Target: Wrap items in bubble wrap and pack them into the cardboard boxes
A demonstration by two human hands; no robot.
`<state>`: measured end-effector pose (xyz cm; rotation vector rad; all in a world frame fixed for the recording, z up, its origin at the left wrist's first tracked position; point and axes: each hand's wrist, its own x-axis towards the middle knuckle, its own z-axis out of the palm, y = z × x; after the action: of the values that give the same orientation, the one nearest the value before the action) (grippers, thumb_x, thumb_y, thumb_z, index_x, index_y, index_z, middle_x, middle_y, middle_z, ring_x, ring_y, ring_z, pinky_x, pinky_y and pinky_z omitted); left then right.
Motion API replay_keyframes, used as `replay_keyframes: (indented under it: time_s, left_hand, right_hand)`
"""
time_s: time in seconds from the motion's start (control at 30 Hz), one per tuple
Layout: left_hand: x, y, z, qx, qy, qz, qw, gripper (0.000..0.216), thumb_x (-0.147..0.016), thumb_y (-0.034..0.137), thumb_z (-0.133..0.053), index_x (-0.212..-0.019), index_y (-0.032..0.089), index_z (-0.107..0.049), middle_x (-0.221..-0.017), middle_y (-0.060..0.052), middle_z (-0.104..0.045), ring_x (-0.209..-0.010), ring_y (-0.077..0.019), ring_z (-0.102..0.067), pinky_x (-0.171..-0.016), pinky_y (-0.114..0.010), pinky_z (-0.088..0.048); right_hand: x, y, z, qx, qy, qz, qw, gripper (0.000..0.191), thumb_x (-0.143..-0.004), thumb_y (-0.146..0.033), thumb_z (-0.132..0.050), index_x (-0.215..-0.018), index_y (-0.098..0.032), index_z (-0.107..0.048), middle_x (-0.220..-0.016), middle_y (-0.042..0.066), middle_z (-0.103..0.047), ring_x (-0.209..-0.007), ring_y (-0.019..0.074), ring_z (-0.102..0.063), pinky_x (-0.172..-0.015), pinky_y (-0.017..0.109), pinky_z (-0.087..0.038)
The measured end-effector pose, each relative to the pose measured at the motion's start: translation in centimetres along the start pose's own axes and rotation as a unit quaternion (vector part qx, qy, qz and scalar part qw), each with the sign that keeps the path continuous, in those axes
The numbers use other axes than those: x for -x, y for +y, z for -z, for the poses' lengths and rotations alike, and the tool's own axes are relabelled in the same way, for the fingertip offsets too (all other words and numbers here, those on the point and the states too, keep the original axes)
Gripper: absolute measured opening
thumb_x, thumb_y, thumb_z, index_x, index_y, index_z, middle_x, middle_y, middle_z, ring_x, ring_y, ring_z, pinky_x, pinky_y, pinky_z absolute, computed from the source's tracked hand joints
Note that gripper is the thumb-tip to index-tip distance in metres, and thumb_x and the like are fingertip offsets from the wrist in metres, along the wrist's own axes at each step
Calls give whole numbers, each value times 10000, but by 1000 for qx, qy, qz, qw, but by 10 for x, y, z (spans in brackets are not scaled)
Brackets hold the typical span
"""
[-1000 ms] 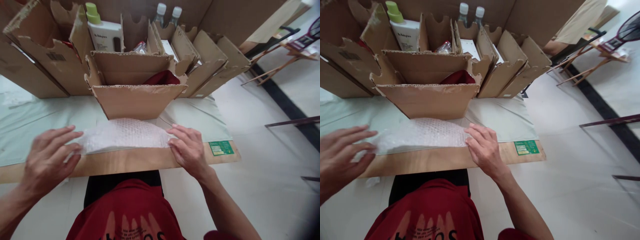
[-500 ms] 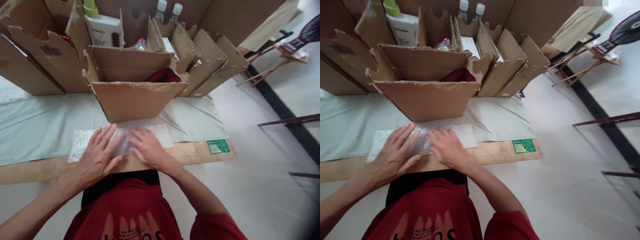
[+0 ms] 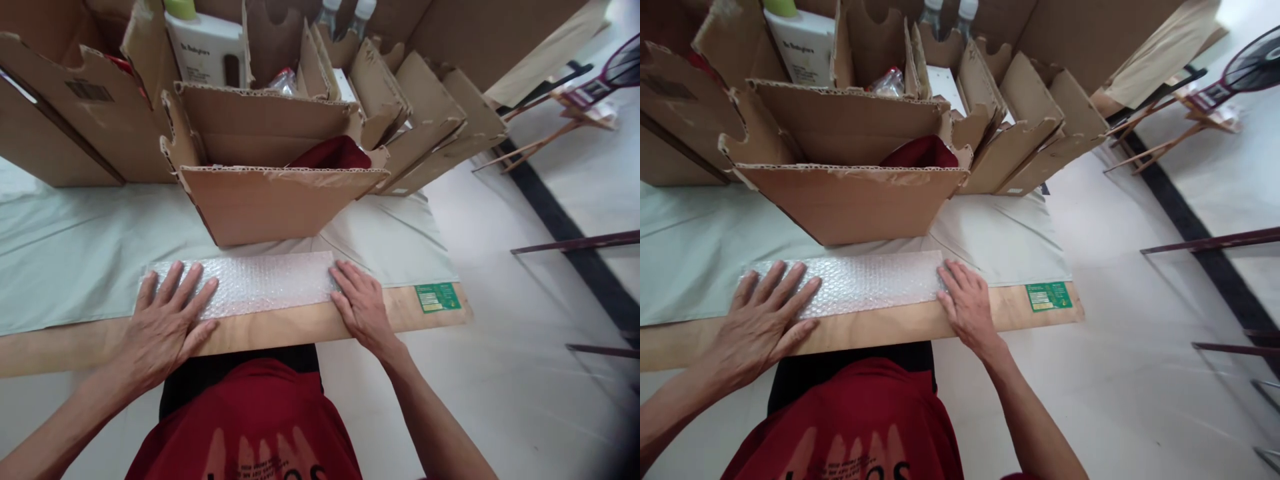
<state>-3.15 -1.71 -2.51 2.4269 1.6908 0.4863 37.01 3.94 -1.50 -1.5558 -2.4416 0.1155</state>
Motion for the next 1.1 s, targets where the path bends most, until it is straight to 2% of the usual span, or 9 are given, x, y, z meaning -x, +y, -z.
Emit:
replay_keyframes:
  time_s: [0.13, 0.27, 0.37, 0.5, 0.63, 0.7, 0.83, 0.93, 1.1]
  left_hand:
    - [1, -2, 14, 26, 30, 27, 999, 563, -1016, 487, -512, -1551, 314, -484, -1618, -148, -509, -1547, -449, -396, -1261, -675, -252]
    - [13, -10, 45, -20, 80, 179, 980, 458, -982, 511, -543, -1344, 250, -651, -1227, -165, -682, -1209, -455, -634, -1066, -662, -430]
    - [21, -15, 53, -77, 51, 254, 963, 466, -930, 636, -561, -1048, 215, -720, -988, -154, -668, -1021, -432, -647, -910, -604, -479]
    - [18, -16, 38, -54, 45, 255, 964, 405, -918, 621, -547, -872, 233, -652, -935, -143, -676, -948, -366, -617, -866, -531, -484]
    - [13, -8, 39, 47, 101, 262, 959, 251, -877, 485, -563, -802, 247, -593, -1076, -123, -727, -942, -317, -652, -828, -461, -509]
    - [15, -5, 54, 95, 116, 303, 941, 238, -865, 494, -606, -853, 256, -601, -1111, -79, -743, -829, -264, -666, -742, -405, -511]
    - [2, -19, 97, 69, 127, 360, 922, 307, -861, 561, -643, -1022, 300, -638, -955, 12, -745, -583, -178, -590, -696, -381, -502]
    - [-40, -44, 115, 1, 95, 282, 955, 479, -859, 505, -591, -1268, 264, -652, -1129, -58, -782, -757, -261, -710, -811, -463, -532]
    - [-120, -73, 105, 4, 59, 177, 983, 708, -990, 611, -338, -1499, 171, -559, -1224, -1, -783, -1111, -253, -742, -920, -430, -515]
  right_hand:
    - [-17, -3, 5, 3, 76, -12, 997, 354, -1069, -292, -464, -1313, -211, -708, -1362, 121, -751, -1364, 309, -632, -1076, 486, -472]
    - [-53, -12, 6, -8, 22, 15, 1000, 447, -1022, -350, -546, -1417, -160, -633, -1491, 177, -660, -1406, 360, -580, -1084, 518, -471]
    - [-70, -11, 0, -25, -15, 8, 1000, 398, -971, -396, -610, -1275, -156, -700, -1493, 196, -649, -1346, 395, -609, -1042, 543, -496]
    - [-68, -10, -2, -77, -1, 25, 997, 201, -964, -348, -583, -899, -204, -708, -1328, 158, -744, -1203, 359, -692, -969, 526, -539]
    - [-44, -27, 16, -167, 17, -7, 986, 136, -966, -318, -608, -1005, -231, -705, -1032, 86, -810, -920, 273, -763, -833, 421, -607]
    - [-25, -44, 27, -234, 5, -12, 972, 281, -961, -297, -647, -1232, -238, -690, -1091, 72, -817, -902, 240, -778, -819, 364, -634]
    - [5, -94, 29, -372, -68, 32, 925, 675, -940, -221, -681, -1583, -303, -495, -1421, 72, -729, -1194, 237, -755, -996, 357, -634]
    - [8, -138, 14, -462, -127, 35, 877, 689, -920, -185, -678, -1578, -322, -526, -1473, 57, -697, -1296, 244, -706, -1085, 383, -592]
    - [-6, -193, -12, -507, -176, 16, 844, 487, -914, -176, -674, -1389, -279, -718, -1163, 46, -770, -985, 189, -736, -925, 324, -604]
